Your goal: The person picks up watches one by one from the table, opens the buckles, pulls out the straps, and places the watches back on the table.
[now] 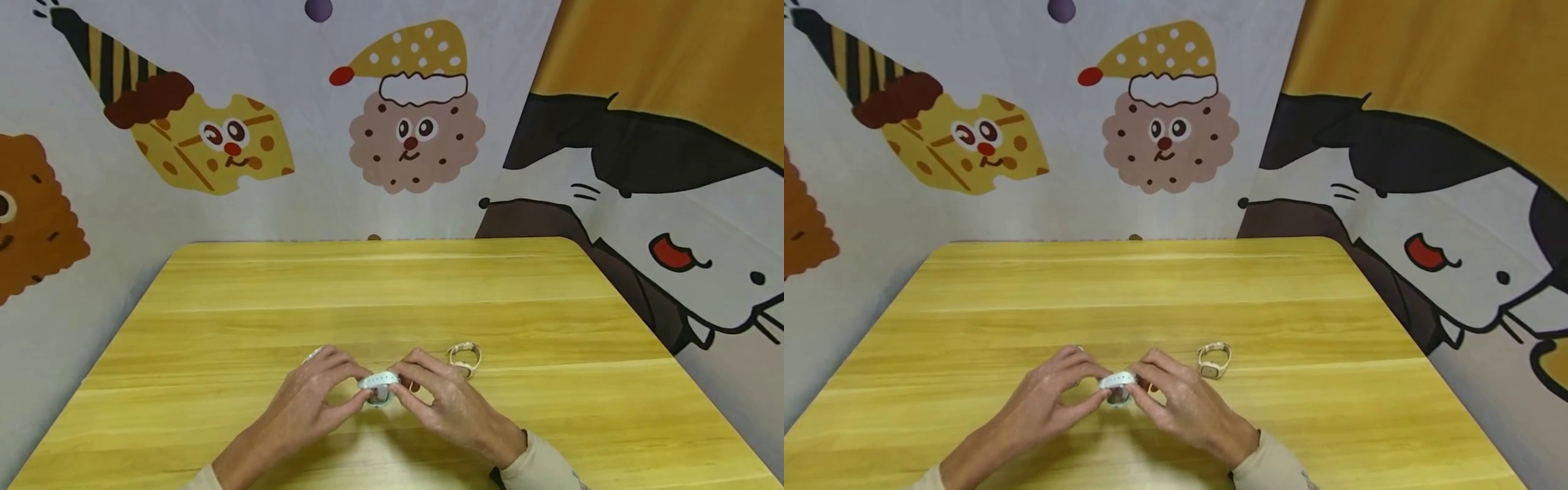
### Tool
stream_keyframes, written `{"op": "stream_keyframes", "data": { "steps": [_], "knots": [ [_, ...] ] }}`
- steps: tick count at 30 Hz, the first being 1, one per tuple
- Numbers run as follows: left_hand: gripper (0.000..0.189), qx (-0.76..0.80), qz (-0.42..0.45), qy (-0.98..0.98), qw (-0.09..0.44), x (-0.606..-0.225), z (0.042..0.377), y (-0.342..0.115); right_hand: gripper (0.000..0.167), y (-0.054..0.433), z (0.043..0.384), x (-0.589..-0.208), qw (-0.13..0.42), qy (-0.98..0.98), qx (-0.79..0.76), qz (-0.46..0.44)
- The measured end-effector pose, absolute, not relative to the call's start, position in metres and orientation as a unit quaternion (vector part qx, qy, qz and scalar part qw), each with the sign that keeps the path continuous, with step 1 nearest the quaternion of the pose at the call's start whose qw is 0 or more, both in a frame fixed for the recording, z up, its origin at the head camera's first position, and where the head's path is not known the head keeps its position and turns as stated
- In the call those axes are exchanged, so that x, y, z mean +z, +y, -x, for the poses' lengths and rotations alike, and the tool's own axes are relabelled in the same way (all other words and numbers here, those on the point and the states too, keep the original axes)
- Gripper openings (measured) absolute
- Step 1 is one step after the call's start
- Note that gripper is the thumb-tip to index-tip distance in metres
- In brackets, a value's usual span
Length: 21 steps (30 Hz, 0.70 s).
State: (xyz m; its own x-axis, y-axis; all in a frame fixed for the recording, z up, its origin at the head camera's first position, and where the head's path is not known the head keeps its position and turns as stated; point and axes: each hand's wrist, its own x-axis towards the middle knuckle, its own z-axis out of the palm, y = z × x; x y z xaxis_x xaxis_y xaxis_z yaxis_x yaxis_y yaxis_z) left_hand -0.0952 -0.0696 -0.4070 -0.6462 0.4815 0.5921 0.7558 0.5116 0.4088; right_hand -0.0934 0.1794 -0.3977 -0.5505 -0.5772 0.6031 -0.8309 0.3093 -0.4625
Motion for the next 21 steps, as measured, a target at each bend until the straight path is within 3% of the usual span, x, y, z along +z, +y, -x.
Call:
{"op": "stream_keyframes", "data": {
  "steps": [21],
  "knots": [
    [0.015, -0.336, 0.371, -0.845, 0.189, -0.4043, 0.0964, -0.074, 0.011, 0.1785, 0.0944, -0.3918, 0.165, -0.791, 0.391, -0.441]
  ]
}}
